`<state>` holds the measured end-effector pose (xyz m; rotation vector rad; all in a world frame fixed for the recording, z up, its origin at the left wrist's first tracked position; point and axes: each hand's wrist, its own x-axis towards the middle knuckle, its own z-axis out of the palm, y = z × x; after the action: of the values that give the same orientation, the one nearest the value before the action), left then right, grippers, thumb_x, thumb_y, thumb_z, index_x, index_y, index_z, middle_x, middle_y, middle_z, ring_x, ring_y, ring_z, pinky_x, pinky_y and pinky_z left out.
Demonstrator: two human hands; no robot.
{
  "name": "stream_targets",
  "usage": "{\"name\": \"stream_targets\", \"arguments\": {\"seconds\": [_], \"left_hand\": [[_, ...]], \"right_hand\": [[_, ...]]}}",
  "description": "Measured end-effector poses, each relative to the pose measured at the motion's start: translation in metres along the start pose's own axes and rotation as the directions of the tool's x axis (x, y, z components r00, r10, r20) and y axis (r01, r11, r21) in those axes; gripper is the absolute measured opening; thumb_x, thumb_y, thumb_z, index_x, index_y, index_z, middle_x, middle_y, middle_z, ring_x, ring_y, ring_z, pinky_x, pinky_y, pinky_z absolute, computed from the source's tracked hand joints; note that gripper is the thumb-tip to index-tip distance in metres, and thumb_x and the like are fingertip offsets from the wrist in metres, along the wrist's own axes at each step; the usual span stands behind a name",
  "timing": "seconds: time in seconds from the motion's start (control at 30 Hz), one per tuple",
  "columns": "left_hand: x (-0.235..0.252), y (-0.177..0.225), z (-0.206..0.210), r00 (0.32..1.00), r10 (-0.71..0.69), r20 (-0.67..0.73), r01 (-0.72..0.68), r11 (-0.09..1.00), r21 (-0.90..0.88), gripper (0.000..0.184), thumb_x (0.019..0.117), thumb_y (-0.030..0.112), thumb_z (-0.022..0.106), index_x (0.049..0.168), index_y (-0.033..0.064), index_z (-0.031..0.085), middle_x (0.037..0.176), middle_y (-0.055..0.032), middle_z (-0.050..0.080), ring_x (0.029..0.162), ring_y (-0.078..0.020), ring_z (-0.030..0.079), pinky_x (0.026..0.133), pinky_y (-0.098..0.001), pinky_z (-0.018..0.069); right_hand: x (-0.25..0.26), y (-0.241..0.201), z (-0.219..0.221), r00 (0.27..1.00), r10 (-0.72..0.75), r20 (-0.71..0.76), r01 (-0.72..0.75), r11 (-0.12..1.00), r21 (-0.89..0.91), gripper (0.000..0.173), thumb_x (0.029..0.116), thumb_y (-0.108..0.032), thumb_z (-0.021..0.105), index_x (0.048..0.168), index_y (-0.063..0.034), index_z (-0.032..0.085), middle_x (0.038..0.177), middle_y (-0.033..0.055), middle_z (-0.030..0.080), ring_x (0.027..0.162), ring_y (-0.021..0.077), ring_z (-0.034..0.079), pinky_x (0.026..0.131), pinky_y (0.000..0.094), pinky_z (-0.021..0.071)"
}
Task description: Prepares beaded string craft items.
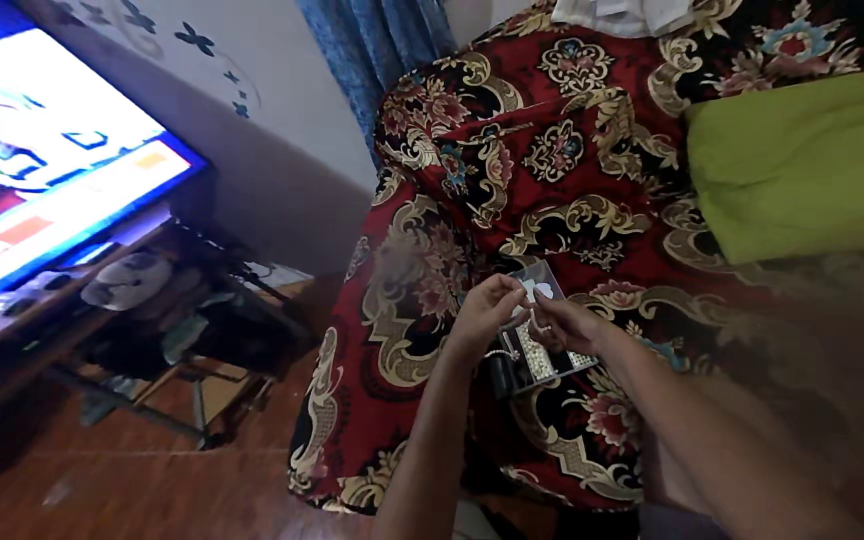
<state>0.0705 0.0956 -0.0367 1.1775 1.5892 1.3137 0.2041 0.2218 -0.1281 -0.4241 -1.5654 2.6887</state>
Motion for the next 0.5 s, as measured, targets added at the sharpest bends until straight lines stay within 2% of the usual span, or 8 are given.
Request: {"name": "stream_targets", "arguments": {"seconds": [0.1, 0.13, 0.2, 0.27, 0.33, 0.4, 0.5], "left_hand": [[0.0029, 0.0078, 0.0021, 0.999, -0.032, 0.029, 0.026, 0.984, 0.175, 0.017, 0.1015, 0.008, 0.056, 0.114, -0.0014, 0.063, 0.092, -0.002, 0.068, 0.079, -0.0065, 0.066, 0.076, -0.0249, 0.0559], [0.0047, 0.0083, 0.0027, 0.998, -0.046, 0.041, 0.035, 0.972, 0.232, 0.019, 0.1014, 0.008, 0.057, 0.116, -0.0017, 0.063, 0.094, -0.0034, 0.069, 0.081, -0.0071, 0.066, 0.077, -0.0261, 0.0567], [0.0071, 0.007, 0.0039, 0.997, -0.042, 0.065, 0.018, 0.945, 0.327, 0.02, 0.1009, 0.011, 0.059, 0.117, -0.0002, 0.064, 0.095, -0.0027, 0.069, 0.083, -0.0059, 0.066, 0.08, -0.026, 0.0554], [0.0072, 0.0063, 0.0043, 0.997, -0.034, 0.072, 0.002, 0.918, 0.398, 0.021, 0.1011, 0.012, 0.058, 0.117, 0.0007, 0.065, 0.096, -0.0023, 0.069, 0.085, -0.0057, 0.064, 0.082, -0.026, 0.0536], [0.0061, 0.0052, 0.0027, 0.998, -0.026, 0.061, -0.006, 0.879, 0.476, 0.023, 0.1022, 0.014, 0.057, 0.119, 0.0013, 0.065, 0.1, -0.0061, 0.07, 0.089, -0.0099, 0.067, 0.085, -0.03, 0.0546], [0.0075, 0.005, 0.0001, 0.998, -0.016, 0.069, -0.027, 0.815, 0.579, 0.026, 0.1025, 0.016, 0.057, 0.122, 0.0022, 0.067, 0.108, -0.0113, 0.071, 0.096, -0.0171, 0.069, 0.091, -0.0369, 0.0554], [0.0082, 0.0068, -0.0029, 0.992, -0.051, 0.115, -0.049, 0.681, 0.73, 0.025, 0.1014, 0.017, 0.061, 0.119, 0.0037, 0.074, 0.118, -0.0172, 0.07, 0.113, -0.0274, 0.066, 0.103, -0.0443, 0.0499]], "right_hand": [[-0.0012, 0.0013, -0.0012, 0.994, -0.084, 0.072, 0.089, 0.994, -0.059, 0.059, 0.1096, -0.05, 0.014, 0.107, -0.0138, 0.061, 0.068, -0.0097, 0.053, 0.05, -0.0003, 0.04, 0.047, 0.0173, 0.0351], [-0.0016, 0.002, -0.0027, 0.988, -0.122, 0.09, 0.128, 0.989, -0.067, 0.056, 0.1093, -0.05, 0.017, 0.104, -0.014, 0.06, 0.066, -0.0103, 0.051, 0.049, -0.0006, 0.039, 0.047, 0.0169, 0.0349], [-0.0022, 0.0035, -0.0054, 0.971, -0.206, 0.117, 0.212, 0.976, -0.04, 0.043, 0.1075, -0.049, 0.034, 0.096, -0.0167, 0.06, 0.062, -0.0123, 0.049, 0.048, -0.0024, 0.04, 0.046, 0.0153, 0.035], [-0.0038, 0.0031, -0.005, 0.956, -0.263, 0.132, 0.265, 0.964, 0.003, 0.032, 0.1065, -0.043, 0.044, 0.089, -0.0205, 0.059, 0.066, -0.0131, 0.052, 0.05, -0.0036, 0.042, 0.047, 0.0138, 0.0356], [-0.0045, 0.0031, -0.0043, 0.952, -0.278, 0.124, 0.275, 0.961, 0.04, 0.032, 0.1086, -0.033, 0.038, 0.084, -0.0205, 0.056, 0.068, -0.0118, 0.053, 0.055, -0.002, 0.045, 0.05, 0.0152, 0.0364], [-0.0049, 0.0008, -0.0065, 0.962, -0.253, 0.104, 0.248, 0.967, 0.056, 0.036, 0.1101, -0.029, 0.033, 0.082, -0.0206, 0.053, 0.067, -0.0115, 0.052, 0.054, -0.0017, 0.044, 0.049, 0.0157, 0.0355], [-0.0088, -0.0047, -0.0066, 0.985, -0.156, 0.078, 0.151, 0.987, 0.06, 0.035, 0.1122, -0.027, 0.032, 0.087, -0.018, 0.053, 0.067, -0.0106, 0.049, 0.05, -0.0023, 0.039, 0.046, 0.0134, 0.0315]]}}
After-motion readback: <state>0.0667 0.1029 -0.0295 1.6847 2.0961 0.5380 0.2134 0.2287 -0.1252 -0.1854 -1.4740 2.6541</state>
